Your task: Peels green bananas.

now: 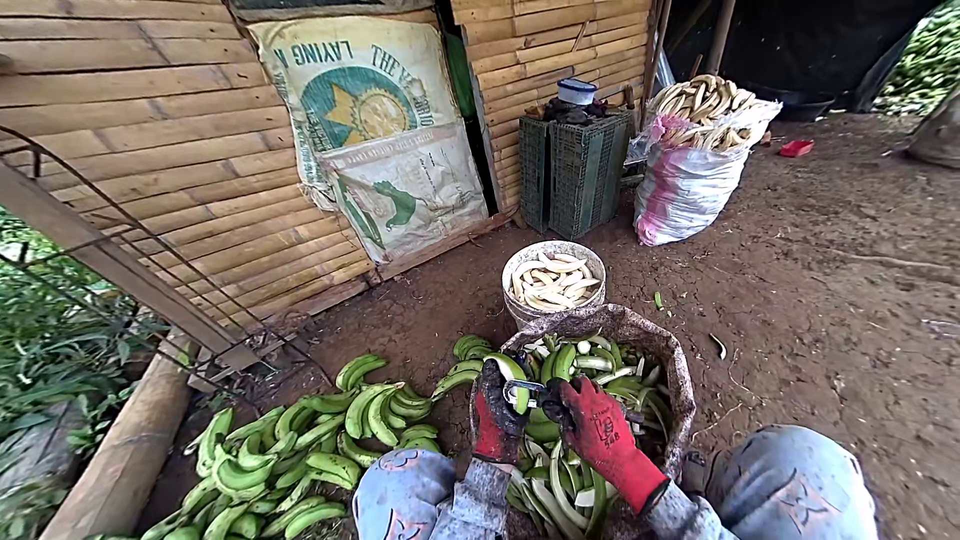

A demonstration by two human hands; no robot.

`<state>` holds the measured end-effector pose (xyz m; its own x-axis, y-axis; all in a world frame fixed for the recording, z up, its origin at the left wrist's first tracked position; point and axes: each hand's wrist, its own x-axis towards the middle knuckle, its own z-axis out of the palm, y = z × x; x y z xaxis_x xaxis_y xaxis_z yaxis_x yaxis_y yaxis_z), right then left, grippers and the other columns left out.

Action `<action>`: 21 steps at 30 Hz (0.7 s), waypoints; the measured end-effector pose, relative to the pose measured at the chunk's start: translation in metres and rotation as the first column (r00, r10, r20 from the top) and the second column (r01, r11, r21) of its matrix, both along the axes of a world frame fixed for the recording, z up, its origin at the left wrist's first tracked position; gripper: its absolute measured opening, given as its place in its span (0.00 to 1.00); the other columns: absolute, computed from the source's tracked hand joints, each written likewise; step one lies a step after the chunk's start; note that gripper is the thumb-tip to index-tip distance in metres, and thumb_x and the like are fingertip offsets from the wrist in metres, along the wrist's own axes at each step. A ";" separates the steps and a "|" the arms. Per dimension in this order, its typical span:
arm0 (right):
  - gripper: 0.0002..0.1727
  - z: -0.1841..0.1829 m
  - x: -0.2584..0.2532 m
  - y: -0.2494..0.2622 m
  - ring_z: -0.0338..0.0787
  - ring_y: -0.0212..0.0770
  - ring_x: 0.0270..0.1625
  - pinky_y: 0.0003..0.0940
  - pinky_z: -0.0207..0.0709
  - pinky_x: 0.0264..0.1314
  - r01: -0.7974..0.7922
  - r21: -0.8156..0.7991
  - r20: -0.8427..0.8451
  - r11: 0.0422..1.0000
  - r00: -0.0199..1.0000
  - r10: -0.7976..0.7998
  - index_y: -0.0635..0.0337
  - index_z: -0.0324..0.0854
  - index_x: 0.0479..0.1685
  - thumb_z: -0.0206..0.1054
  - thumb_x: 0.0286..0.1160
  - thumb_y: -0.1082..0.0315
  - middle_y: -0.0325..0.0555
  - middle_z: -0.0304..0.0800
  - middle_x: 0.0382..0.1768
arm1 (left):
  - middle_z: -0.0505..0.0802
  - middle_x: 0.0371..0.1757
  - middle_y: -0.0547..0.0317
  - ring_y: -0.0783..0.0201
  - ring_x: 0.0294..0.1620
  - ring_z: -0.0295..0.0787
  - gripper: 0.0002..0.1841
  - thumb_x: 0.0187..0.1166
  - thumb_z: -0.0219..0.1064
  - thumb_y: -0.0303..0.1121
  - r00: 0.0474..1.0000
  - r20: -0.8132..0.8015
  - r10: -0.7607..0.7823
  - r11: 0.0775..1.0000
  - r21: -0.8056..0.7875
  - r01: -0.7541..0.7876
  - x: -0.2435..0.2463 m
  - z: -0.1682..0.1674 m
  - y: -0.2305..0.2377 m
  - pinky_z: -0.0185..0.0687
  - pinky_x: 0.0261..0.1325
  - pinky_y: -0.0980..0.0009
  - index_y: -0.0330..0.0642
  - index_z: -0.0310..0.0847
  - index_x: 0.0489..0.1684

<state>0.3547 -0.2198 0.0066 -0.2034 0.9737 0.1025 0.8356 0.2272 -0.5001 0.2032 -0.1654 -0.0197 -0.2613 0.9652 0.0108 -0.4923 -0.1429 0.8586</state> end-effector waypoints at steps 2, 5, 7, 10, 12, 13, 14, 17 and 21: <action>0.27 0.004 0.001 0.007 0.87 0.66 0.62 0.58 0.81 0.60 0.007 -0.063 -0.003 0.998 1.000 -0.007 0.54 0.78 0.75 0.68 0.73 0.62 0.66 0.84 0.63 | 0.89 0.48 0.49 0.63 0.46 0.89 0.23 0.96 0.37 0.37 0.992 -0.117 0.038 0.999 0.002 -0.038 0.002 -0.005 -0.002 0.87 0.55 0.66 0.30 0.75 0.64; 0.26 -0.009 0.003 0.008 0.87 0.66 0.62 0.58 0.81 0.60 -0.007 0.024 -0.013 1.000 1.000 0.008 0.54 0.81 0.72 0.69 0.73 0.61 0.66 0.85 0.60 | 0.88 0.59 0.41 0.60 0.55 0.87 0.23 0.96 0.41 0.36 0.912 -0.405 0.069 0.991 -0.075 -0.109 0.000 -0.007 -0.002 0.83 0.63 0.64 0.28 0.74 0.71; 0.26 -0.015 0.006 0.009 0.87 0.69 0.64 0.62 0.79 0.62 0.007 0.147 0.012 0.989 1.000 -0.009 0.54 0.83 0.71 0.71 0.69 0.64 0.67 0.87 0.60 | 0.85 0.67 0.37 0.58 0.65 0.84 0.22 0.96 0.42 0.33 0.819 -0.572 0.045 0.987 -0.102 -0.126 0.002 0.002 -0.005 0.76 0.73 0.64 0.26 0.72 0.75; 0.26 -0.009 0.014 0.019 0.84 0.72 0.68 0.66 0.75 0.67 0.039 0.163 0.027 0.986 0.999 -0.044 0.55 0.84 0.71 0.70 0.69 0.68 0.70 0.86 0.63 | 0.76 0.77 0.26 0.47 0.80 0.73 0.23 0.94 0.44 0.27 0.657 -0.753 -0.034 0.988 -0.124 -0.091 0.011 0.018 -0.023 0.62 0.85 0.62 0.18 0.62 0.80; 0.23 -0.003 0.023 0.032 0.82 0.68 0.71 0.64 0.72 0.71 0.056 0.002 -0.015 0.998 0.998 -0.056 0.56 0.82 0.73 0.64 0.77 0.68 0.68 0.85 0.65 | 0.70 0.81 0.22 0.43 0.86 0.64 0.24 0.93 0.45 0.25 0.584 -0.795 -0.163 0.985 -0.163 0.053 0.014 0.021 -0.038 0.52 0.90 0.61 0.15 0.57 0.82; 0.22 -0.002 0.029 0.040 0.83 0.65 0.71 0.61 0.73 0.72 0.054 -0.093 -0.032 0.994 0.998 -0.057 0.56 0.81 0.73 0.61 0.81 0.66 0.65 0.85 0.65 | 0.73 0.80 0.24 0.46 0.85 0.67 0.24 0.93 0.47 0.27 0.544 -0.811 -0.214 0.977 -0.177 0.120 0.014 0.022 -0.042 0.55 0.89 0.62 0.17 0.61 0.81; 0.21 -0.002 0.035 0.046 0.84 0.62 0.70 0.59 0.74 0.72 0.067 -0.172 -0.039 0.983 0.996 -0.074 0.55 0.81 0.73 0.59 0.84 0.63 0.63 0.85 0.64 | 0.74 0.81 0.27 0.48 0.86 0.68 0.24 0.93 0.48 0.29 0.475 -0.836 -0.273 0.960 -0.206 0.187 0.013 0.022 -0.045 0.55 0.90 0.62 0.19 0.63 0.81; 0.21 -0.008 0.047 0.054 0.85 0.63 0.69 0.60 0.76 0.70 0.181 -0.205 -0.017 0.962 0.982 -0.189 0.55 0.80 0.72 0.59 0.86 0.60 0.63 0.85 0.65 | 0.77 0.80 0.32 0.53 0.84 0.70 0.24 0.93 0.48 0.31 0.544 -0.768 -0.338 0.940 -0.246 0.238 0.014 0.015 -0.044 0.58 0.88 0.64 0.23 0.64 0.82; 0.22 -0.020 0.036 0.025 0.88 0.64 0.62 0.60 0.79 0.65 0.032 0.198 -0.234 0.980 0.972 0.015 0.62 0.87 0.64 0.68 0.71 0.64 0.64 0.89 0.56 | 0.87 0.25 0.55 0.65 0.19 0.84 0.25 0.96 0.35 0.41 0.958 -0.241 -0.159 0.982 -0.143 0.127 0.012 0.007 -0.018 0.84 0.22 0.71 0.34 0.78 0.49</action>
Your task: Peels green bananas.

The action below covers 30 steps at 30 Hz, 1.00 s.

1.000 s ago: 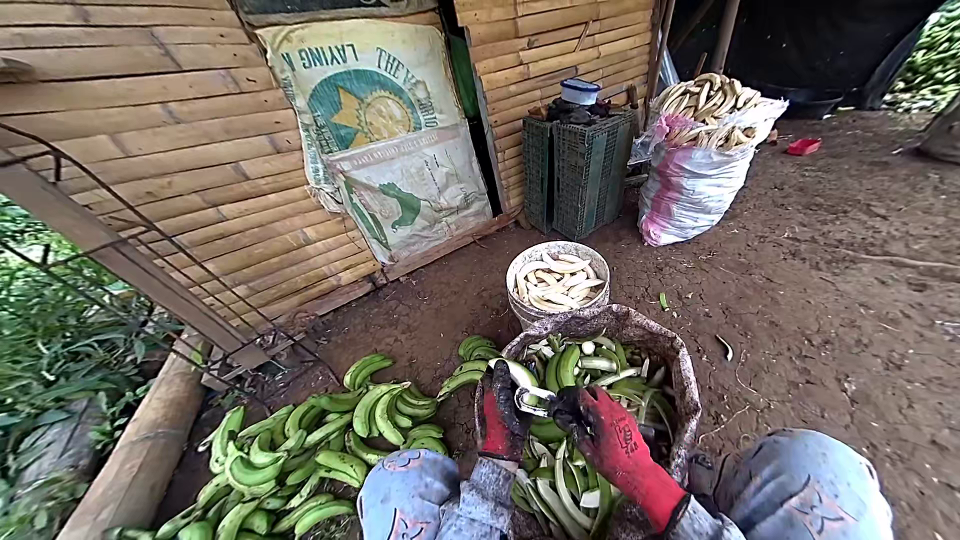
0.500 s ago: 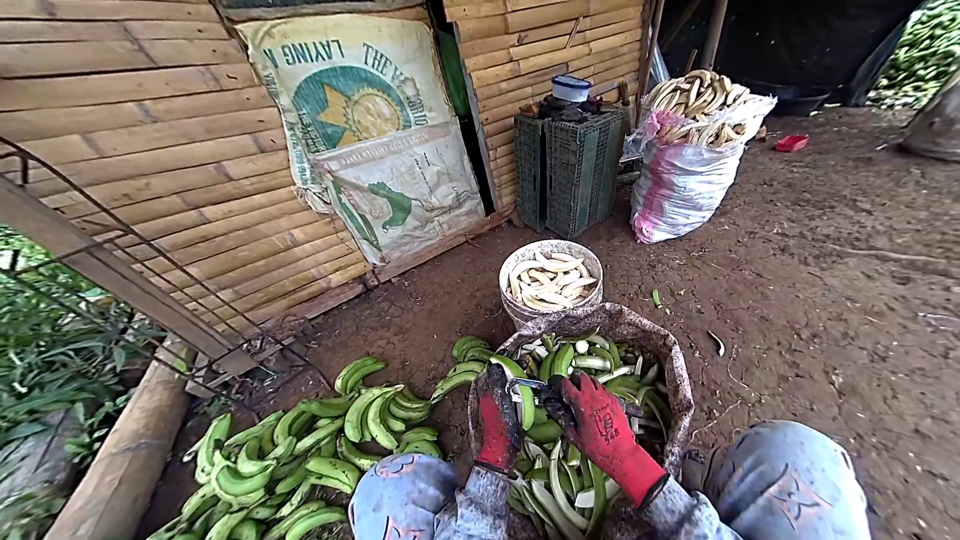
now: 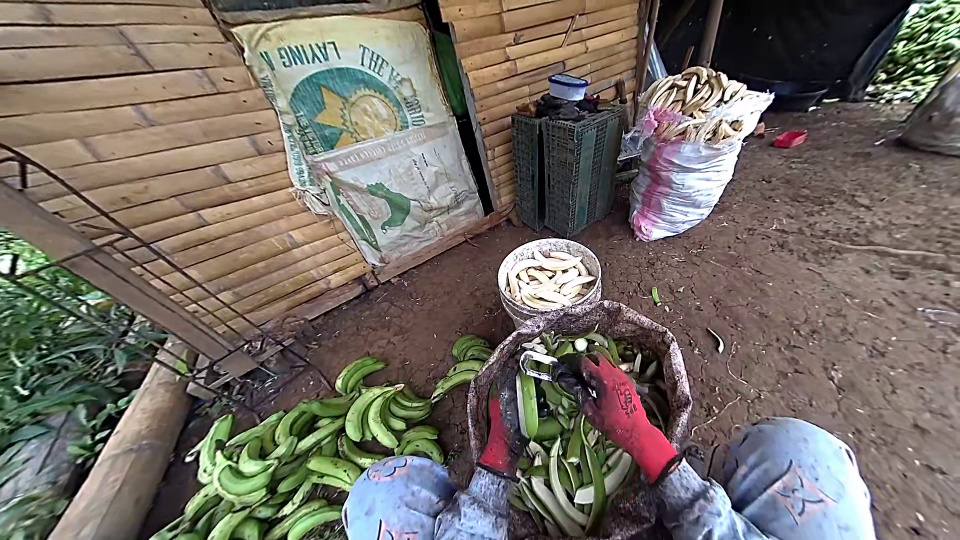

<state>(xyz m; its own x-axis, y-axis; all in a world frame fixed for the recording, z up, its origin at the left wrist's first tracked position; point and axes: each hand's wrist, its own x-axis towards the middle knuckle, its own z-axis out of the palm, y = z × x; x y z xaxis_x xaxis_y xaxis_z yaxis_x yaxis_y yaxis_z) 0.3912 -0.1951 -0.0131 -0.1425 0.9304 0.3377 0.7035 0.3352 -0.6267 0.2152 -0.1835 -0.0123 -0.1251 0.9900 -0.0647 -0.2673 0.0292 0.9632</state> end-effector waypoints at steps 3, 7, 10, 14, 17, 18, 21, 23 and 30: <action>0.20 -0.015 -0.006 -0.014 0.92 0.59 0.57 0.58 0.83 0.61 -0.153 0.243 0.064 0.958 0.988 0.141 0.52 0.91 0.59 0.73 0.67 0.57 0.55 0.93 0.50 | 0.86 0.32 0.58 0.69 0.28 0.84 0.20 0.95 0.40 0.36 0.990 -0.025 0.138 0.990 0.028 -0.137 -0.014 -0.008 0.015 0.85 0.35 0.73 0.35 0.78 0.53; 0.20 -0.018 0.002 -0.014 0.92 0.56 0.56 0.56 0.83 0.61 -0.174 0.290 0.045 0.941 0.985 0.168 0.48 0.91 0.58 0.72 0.69 0.53 0.51 0.94 0.49 | 0.90 0.51 0.49 0.69 0.48 0.85 0.16 0.93 0.49 0.30 0.993 -0.038 0.115 0.993 0.007 -0.115 -0.017 -0.005 0.014 0.81 0.57 0.74 0.30 0.78 0.64; 0.19 -0.015 0.005 -0.014 0.92 0.55 0.56 0.55 0.84 0.61 -0.208 0.292 0.103 0.933 0.977 0.185 0.43 0.91 0.58 0.73 0.69 0.52 0.49 0.94 0.49 | 0.82 0.20 0.63 0.72 0.17 0.80 0.23 0.94 0.35 0.39 0.817 0.547 -0.181 0.982 0.058 0.179 -0.018 -0.012 0.016 0.81 0.24 0.79 0.41 0.77 0.38; 0.21 -0.015 -0.003 -0.014 0.92 0.63 0.55 0.60 0.83 0.58 -0.161 0.276 0.215 0.948 0.971 0.102 0.46 0.91 0.59 0.74 0.64 0.57 0.56 0.93 0.48 | 0.84 0.21 0.64 0.73 0.18 0.83 0.24 0.96 0.32 0.41 0.819 0.570 -0.060 0.996 -0.025 0.090 -0.001 0.007 0.003 0.82 0.23 0.80 0.43 0.75 0.39; 0.22 -0.009 -0.009 -0.014 0.91 0.68 0.57 0.63 0.82 0.58 -0.079 0.191 0.187 0.978 0.981 0.043 0.51 0.90 0.62 0.73 0.66 0.62 0.62 0.92 0.50 | 0.87 0.37 0.59 0.74 0.33 0.85 0.18 0.95 0.39 0.32 0.989 0.146 0.009 0.998 0.056 -0.018 0.006 0.005 -0.002 0.84 0.39 0.79 0.34 0.76 0.58; 0.22 -0.005 -0.010 -0.011 0.90 0.69 0.59 0.64 0.81 0.60 -0.049 0.113 0.165 0.992 0.986 0.030 0.53 0.89 0.64 0.72 0.67 0.64 0.65 0.91 0.53 | 0.88 0.47 0.52 0.70 0.42 0.85 0.20 0.94 0.41 0.32 1.000 -0.007 -0.026 0.995 0.092 0.026 0.005 -0.002 -0.004 0.84 0.49 0.74 0.30 0.73 0.69; 0.23 0.000 -0.011 0.000 0.88 0.67 0.62 0.61 0.79 0.62 0.043 -0.159 0.136 0.986 0.991 -0.021 0.56 0.84 0.70 0.67 0.74 0.64 0.66 0.88 0.58 | 0.87 0.53 0.46 0.65 0.46 0.85 0.20 0.94 0.44 0.33 0.936 -0.352 -0.005 0.997 0.071 0.032 0.007 -0.012 -0.009 0.83 0.52 0.70 0.29 0.72 0.73; 0.24 0.000 -0.006 0.007 0.87 0.63 0.66 0.58 0.78 0.67 0.143 -0.365 0.143 0.920 0.985 -0.097 0.57 0.78 0.75 0.63 0.80 0.63 0.64 0.85 0.64 | 0.86 0.68 0.40 0.62 0.66 0.83 0.22 0.95 0.45 0.32 0.918 -0.388 -0.083 0.996 -0.001 0.090 0.006 -0.006 -0.018 0.74 0.74 0.68 0.27 0.72 0.77; 0.20 -0.012 0.013 0.003 0.91 0.51 0.57 0.52 0.82 0.64 -0.224 -0.032 -0.069 0.974 0.973 0.222 0.52 0.89 0.62 0.72 0.73 0.58 0.54 0.92 0.54 | 0.89 0.24 0.59 0.69 0.18 0.84 0.26 0.91 0.37 0.44 0.635 0.713 -0.297 0.918 0.030 0.395 -0.023 -0.018 0.018 0.82 0.21 0.76 0.39 0.82 0.48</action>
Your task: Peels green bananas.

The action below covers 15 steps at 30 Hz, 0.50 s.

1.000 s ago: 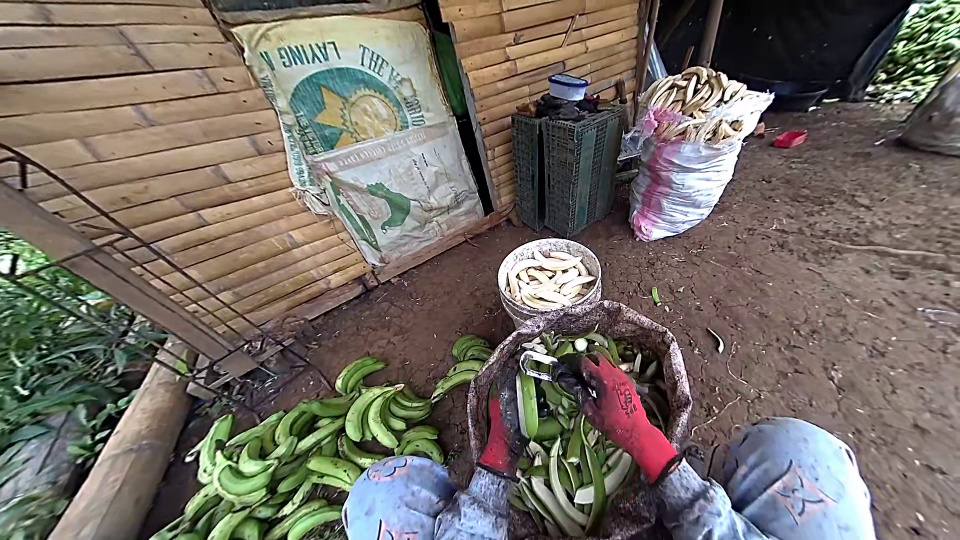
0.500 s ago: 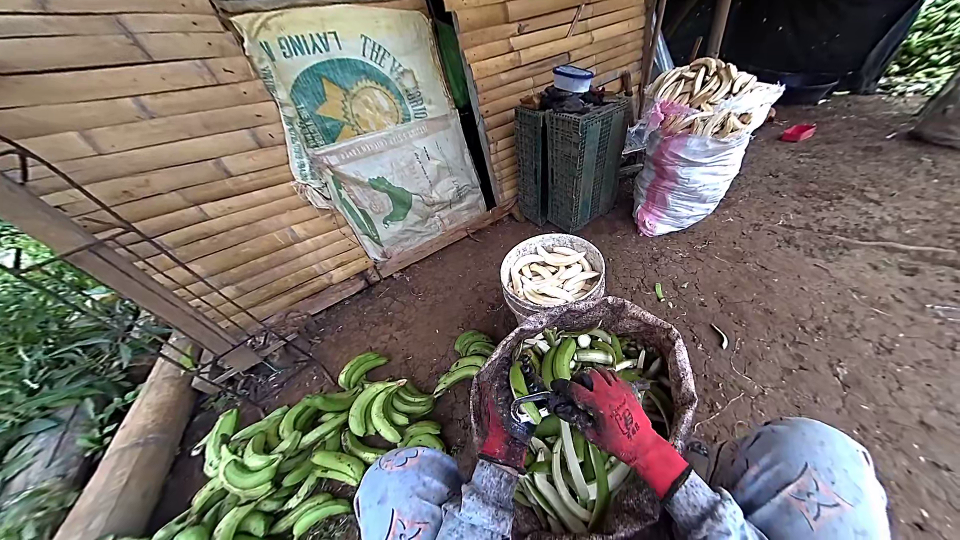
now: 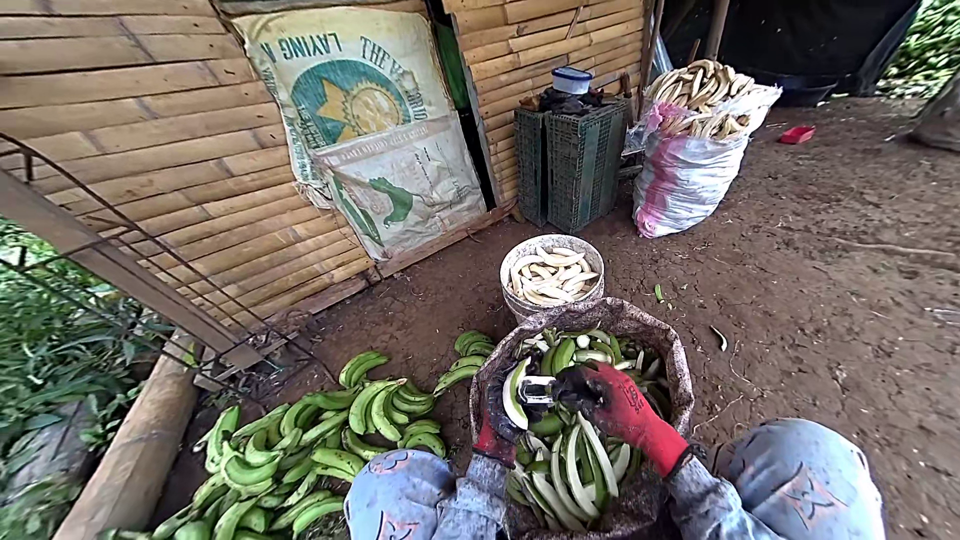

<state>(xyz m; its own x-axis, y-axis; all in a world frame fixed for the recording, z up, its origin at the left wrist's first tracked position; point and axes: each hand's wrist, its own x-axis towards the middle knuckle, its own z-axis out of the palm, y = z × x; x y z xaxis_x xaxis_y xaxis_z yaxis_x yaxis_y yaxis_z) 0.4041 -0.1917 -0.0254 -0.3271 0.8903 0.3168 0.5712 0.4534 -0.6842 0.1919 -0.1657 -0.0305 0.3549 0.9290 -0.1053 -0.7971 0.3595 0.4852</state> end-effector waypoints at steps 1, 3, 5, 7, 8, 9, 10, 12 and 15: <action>0.19 0.001 -0.002 -0.004 0.92 0.52 0.57 0.53 0.83 0.63 -0.102 0.054 0.037 0.993 0.994 0.100 0.51 0.90 0.60 0.73 0.72 0.56 0.53 0.92 0.52 | 0.87 0.24 0.60 0.70 0.15 0.80 0.24 0.88 0.40 0.42 0.997 0.071 -0.031 0.999 0.019 0.030 -0.001 0.002 0.004 0.77 0.18 0.78 0.38 0.83 0.50; 0.20 0.002 -0.008 -0.009 0.91 0.58 0.59 0.58 0.82 0.62 -0.125 0.100 0.151 0.987 0.982 0.109 0.52 0.90 0.60 0.73 0.70 0.57 0.57 0.92 0.53 | 0.89 0.29 0.58 0.70 0.19 0.83 0.23 0.89 0.38 0.38 0.997 -0.057 0.046 0.997 0.068 -0.042 0.005 0.013 -0.001 0.80 0.21 0.78 0.37 0.80 0.53; 0.22 0.004 -0.013 -0.008 0.89 0.65 0.62 0.62 0.80 0.63 0.051 0.069 0.203 0.996 0.977 -0.064 0.54 0.88 0.64 0.72 0.70 0.59 0.64 0.90 0.56 | 0.90 0.33 0.58 0.71 0.26 0.86 0.21 0.94 0.37 0.33 0.907 -0.362 0.214 0.973 0.166 -0.163 0.015 0.015 -0.016 0.84 0.30 0.78 0.36 0.79 0.55; 0.24 0.011 -0.014 -0.002 0.87 0.68 0.65 0.62 0.78 0.65 0.277 -0.025 0.229 0.960 0.937 -0.265 0.59 0.85 0.68 0.71 0.71 0.62 0.68 0.87 0.61 | 0.88 0.28 0.58 0.71 0.21 0.83 0.19 0.94 0.38 0.33 0.824 -0.509 0.247 0.969 0.156 -0.193 0.023 0.011 -0.025 0.81 0.24 0.77 0.36 0.78 0.51; 0.25 0.016 -0.012 0.002 0.85 0.68 0.68 0.61 0.77 0.67 0.366 -0.096 0.252 0.926 0.908 -0.334 0.61 0.82 0.71 0.69 0.74 0.62 0.68 0.85 0.65 | 0.89 0.33 0.57 0.71 0.25 0.84 0.19 0.94 0.39 0.32 0.794 -0.555 0.248 0.969 0.158 -0.192 0.023 0.010 -0.028 0.83 0.29 0.77 0.34 0.79 0.55; 0.26 0.019 -0.008 0.005 0.85 0.68 0.69 0.61 0.77 0.67 0.424 -0.130 0.254 0.896 0.888 -0.384 0.62 0.80 0.72 0.68 0.76 0.62 0.69 0.84 0.66 | 0.90 0.40 0.55 0.70 0.31 0.86 0.20 0.94 0.39 0.31 0.774 -0.581 0.254 0.967 0.154 -0.202 0.022 0.009 -0.030 0.84 0.37 0.76 0.31 0.78 0.62; 0.26 0.021 -0.004 0.006 0.86 0.67 0.68 0.61 0.78 0.67 0.458 -0.140 0.239 0.878 0.876 -0.419 0.63 0.80 0.73 0.68 0.77 0.62 0.68 0.84 0.67 | 0.88 0.35 0.56 0.71 0.25 0.83 0.20 0.94 0.39 0.32 0.751 -0.593 0.288 0.953 0.101 -0.286 0.025 0.008 -0.026 0.82 0.29 0.78 0.32 0.78 0.60; 0.25 0.028 0.000 0.004 0.87 0.66 0.66 0.60 0.78 0.67 0.467 -0.158 0.226 0.870 0.875 -0.429 0.64 0.79 0.73 0.66 0.79 0.61 0.67 0.85 0.66 | 0.82 0.30 0.58 0.71 0.21 0.77 0.17 0.95 0.41 0.34 0.663 -0.630 0.404 0.879 0.067 -0.471 0.030 0.012 -0.011 0.77 0.25 0.77 0.34 0.76 0.55; 0.23 0.033 0.001 0.004 0.87 0.62 0.66 0.58 0.78 0.68 0.428 -0.195 0.219 0.883 0.896 -0.386 0.60 0.81 0.71 0.65 0.80 0.60 0.63 0.86 0.64 | 0.82 0.42 0.51 0.64 0.37 0.81 0.21 0.96 0.38 0.39 0.609 -0.567 0.554 0.814 0.218 -0.538 0.040 0.050 0.044 0.83 0.43 0.66 0.32 0.71 0.63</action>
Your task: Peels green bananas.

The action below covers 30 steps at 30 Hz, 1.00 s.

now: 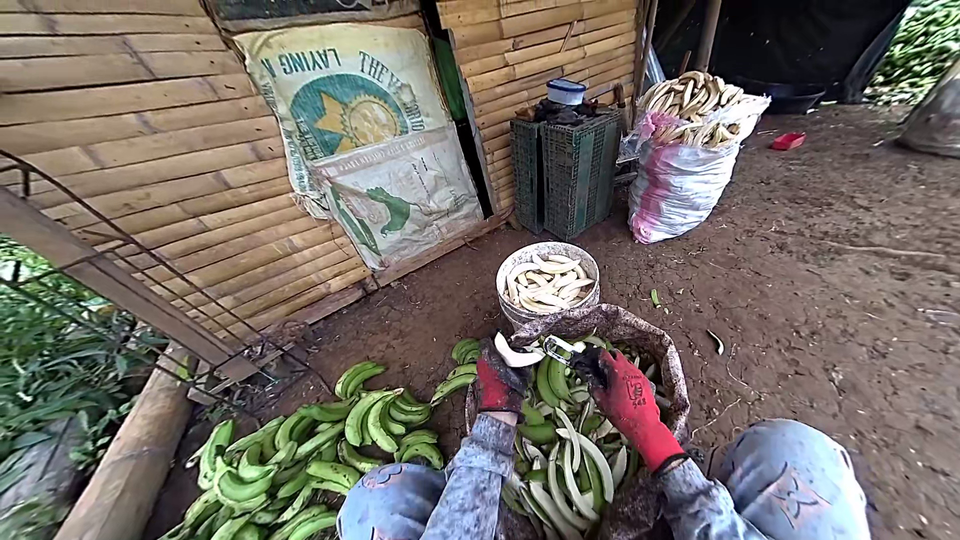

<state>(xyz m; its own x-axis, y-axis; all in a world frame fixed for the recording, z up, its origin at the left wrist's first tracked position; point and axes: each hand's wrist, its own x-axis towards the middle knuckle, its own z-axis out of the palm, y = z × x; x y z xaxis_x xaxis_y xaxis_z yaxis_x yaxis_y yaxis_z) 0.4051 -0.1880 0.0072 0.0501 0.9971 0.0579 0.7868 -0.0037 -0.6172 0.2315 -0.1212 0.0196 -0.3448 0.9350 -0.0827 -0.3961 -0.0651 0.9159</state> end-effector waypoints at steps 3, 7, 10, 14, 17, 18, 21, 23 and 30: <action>0.22 -0.003 -0.004 -0.003 0.87 0.59 0.66 0.56 0.78 0.69 -0.044 -0.058 0.001 0.997 0.999 0.044 0.57 0.83 0.69 0.65 0.80 0.58 0.60 0.87 0.63 | 0.85 0.58 0.48 0.58 0.53 0.83 0.25 0.96 0.39 0.47 0.962 -0.255 -0.096 0.995 -0.030 0.091 0.004 0.041 0.048 0.81 0.57 0.59 0.40 0.71 0.74; 0.23 -0.003 0.002 -0.006 0.88 0.60 0.65 0.57 0.79 0.66 -0.033 0.003 -0.001 0.999 0.999 0.033 0.58 0.83 0.69 0.66 0.79 0.58 0.61 0.87 0.62 | 0.81 0.72 0.33 0.42 0.64 0.84 0.31 0.95 0.44 0.51 0.708 -0.664 -0.240 0.971 -0.160 0.178 -0.007 0.035 0.061 0.80 0.65 0.46 0.44 0.52 0.91; 0.23 0.001 0.008 -0.006 0.88 0.59 0.65 0.56 0.79 0.66 -0.020 -0.001 -0.005 1.000 1.000 0.020 0.57 0.82 0.70 0.66 0.78 0.58 0.60 0.87 0.63 | 0.81 0.76 0.33 0.42 0.79 0.77 0.35 0.89 0.56 0.49 0.112 -0.889 -0.445 0.895 -0.445 0.025 -0.018 -0.004 0.029 0.66 0.83 0.46 0.31 0.60 0.87; 0.23 -0.002 0.004 -0.008 0.88 0.57 0.65 0.54 0.79 0.67 -0.043 -0.059 0.010 0.997 0.999 0.043 0.55 0.82 0.71 0.65 0.80 0.56 0.58 0.87 0.63 | 0.82 0.74 0.32 0.37 0.76 0.79 0.40 0.79 0.67 0.48 -0.154 -0.745 -0.649 0.761 -0.640 -0.110 -0.026 -0.073 -0.008 0.72 0.77 0.40 0.32 0.58 0.87; 0.24 -0.004 0.003 -0.008 0.88 0.56 0.65 0.54 0.78 0.68 -0.067 -0.097 -0.029 0.993 0.998 0.064 0.52 0.80 0.74 0.64 0.81 0.57 0.56 0.88 0.62 | 0.77 0.79 0.31 0.40 0.82 0.73 0.35 0.84 0.65 0.43 0.043 -0.820 -0.571 0.820 -0.572 -0.012 -0.038 -0.067 -0.011 0.64 0.84 0.45 0.32 0.61 0.86; 0.23 -0.006 0.004 -0.008 0.89 0.55 0.64 0.54 0.78 0.68 -0.076 -0.091 -0.059 0.993 0.996 0.070 0.51 0.80 0.74 0.65 0.81 0.57 0.55 0.89 0.61 | 0.77 0.80 0.32 0.42 0.83 0.72 0.34 0.84 0.65 0.41 0.199 -0.841 -0.503 0.863 -0.502 0.057 -0.042 -0.059 -0.012 0.62 0.86 0.48 0.32 0.62 0.86; 0.21 -0.015 0.003 -0.005 0.91 0.51 0.59 0.52 0.80 0.66 -0.138 0.050 -0.199 0.989 0.969 0.145 0.53 0.85 0.68 0.66 0.78 0.58 0.53 0.92 0.55 | 0.87 0.65 0.42 0.57 0.60 0.88 0.27 0.83 0.66 0.35 0.721 -0.605 -0.338 0.941 -0.213 0.262 -0.043 -0.025 -0.013 0.84 0.63 0.60 0.34 0.69 0.80; 0.19 -0.022 -0.004 -0.006 0.92 0.44 0.56 0.46 0.82 0.64 -0.199 0.177 -0.285 0.964 0.927 0.243 0.51 0.88 0.64 0.67 0.78 0.55 0.47 0.93 0.52 | 0.90 0.55 0.48 0.62 0.46 0.89 0.26 0.82 0.63 0.33 0.861 -0.405 -0.309 0.949 -0.078 0.304 -0.039 -0.005 -0.015 0.87 0.49 0.65 0.35 0.70 0.79; 0.18 -0.023 -0.020 -0.016 0.90 0.48 0.57 0.48 0.82 0.64 -0.419 0.316 -0.204 0.851 0.846 0.492 0.50 0.89 0.62 0.71 0.74 0.57 0.51 0.91 0.52 | 0.90 0.59 0.48 0.65 0.54 0.88 0.24 0.95 0.43 0.41 0.798 -0.532 -0.283 0.956 -0.085 0.282 -0.040 -0.008 -0.047 0.83 0.64 0.66 0.33 0.76 0.74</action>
<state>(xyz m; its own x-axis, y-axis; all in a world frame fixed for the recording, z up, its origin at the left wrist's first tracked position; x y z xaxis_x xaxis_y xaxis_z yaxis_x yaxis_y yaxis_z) 0.3852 -0.2042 -0.0158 -0.3564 0.8630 0.3580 0.4640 0.4961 -0.7339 0.1920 -0.1684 0.0113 -0.0557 0.9978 0.0347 0.1537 -0.0258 0.9878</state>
